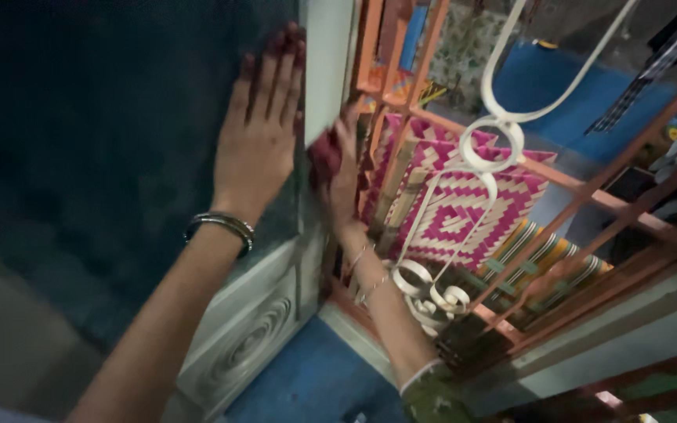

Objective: The person wipes a white door frame and an adjacent metal security gate using a red cloth. They clean the flat surfaces and decorative scrollwork of the gate, moving systematically along the frame and bars.

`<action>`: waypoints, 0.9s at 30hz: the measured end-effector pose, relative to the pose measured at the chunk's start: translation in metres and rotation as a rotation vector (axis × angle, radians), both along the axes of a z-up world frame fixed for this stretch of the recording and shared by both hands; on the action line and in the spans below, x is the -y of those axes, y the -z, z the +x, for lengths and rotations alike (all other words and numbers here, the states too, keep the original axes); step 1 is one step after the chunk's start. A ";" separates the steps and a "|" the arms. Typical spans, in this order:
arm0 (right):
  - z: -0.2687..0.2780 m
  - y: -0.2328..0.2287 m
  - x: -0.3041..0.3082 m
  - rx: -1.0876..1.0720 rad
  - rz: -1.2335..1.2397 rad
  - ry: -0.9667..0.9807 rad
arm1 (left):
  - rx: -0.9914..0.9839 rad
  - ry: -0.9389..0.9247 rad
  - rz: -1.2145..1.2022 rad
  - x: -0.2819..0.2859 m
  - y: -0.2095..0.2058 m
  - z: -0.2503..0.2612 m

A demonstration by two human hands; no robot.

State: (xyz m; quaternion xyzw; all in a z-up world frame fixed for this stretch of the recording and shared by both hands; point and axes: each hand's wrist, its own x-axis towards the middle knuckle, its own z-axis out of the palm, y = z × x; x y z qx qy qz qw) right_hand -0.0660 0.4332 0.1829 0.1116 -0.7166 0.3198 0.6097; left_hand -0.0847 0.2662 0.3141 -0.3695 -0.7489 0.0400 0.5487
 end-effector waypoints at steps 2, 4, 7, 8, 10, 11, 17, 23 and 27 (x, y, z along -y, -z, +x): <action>0.003 -0.055 -0.003 0.007 0.048 0.069 | -0.023 -0.032 -0.027 -0.002 -0.010 -0.003; 0.007 -0.086 0.009 -0.001 0.007 0.064 | -0.093 -0.112 -0.043 -0.002 -0.012 0.002; 0.012 -0.087 0.025 0.001 -0.070 0.073 | -0.125 -0.164 -0.053 -0.002 -0.014 0.005; 0.017 -0.072 0.032 0.010 -0.103 0.081 | -0.119 -0.166 -0.058 -0.003 -0.013 0.006; 0.024 -0.035 0.045 0.025 -0.156 0.019 | -0.086 -0.149 -0.041 -0.006 -0.013 0.007; 0.030 -0.014 0.050 0.034 -0.109 0.054 | -0.072 -0.141 -0.034 -0.006 -0.014 0.008; 0.014 -0.010 0.019 0.008 0.026 0.036 | 0.012 -0.083 -0.048 -0.003 -0.017 0.009; -0.018 -0.163 -0.010 -0.153 0.131 0.114 | 0.033 -0.078 -0.047 -0.005 -0.013 0.006; -0.028 -0.214 -0.005 -0.209 0.072 0.179 | 0.034 -0.035 -0.041 -0.006 -0.014 0.005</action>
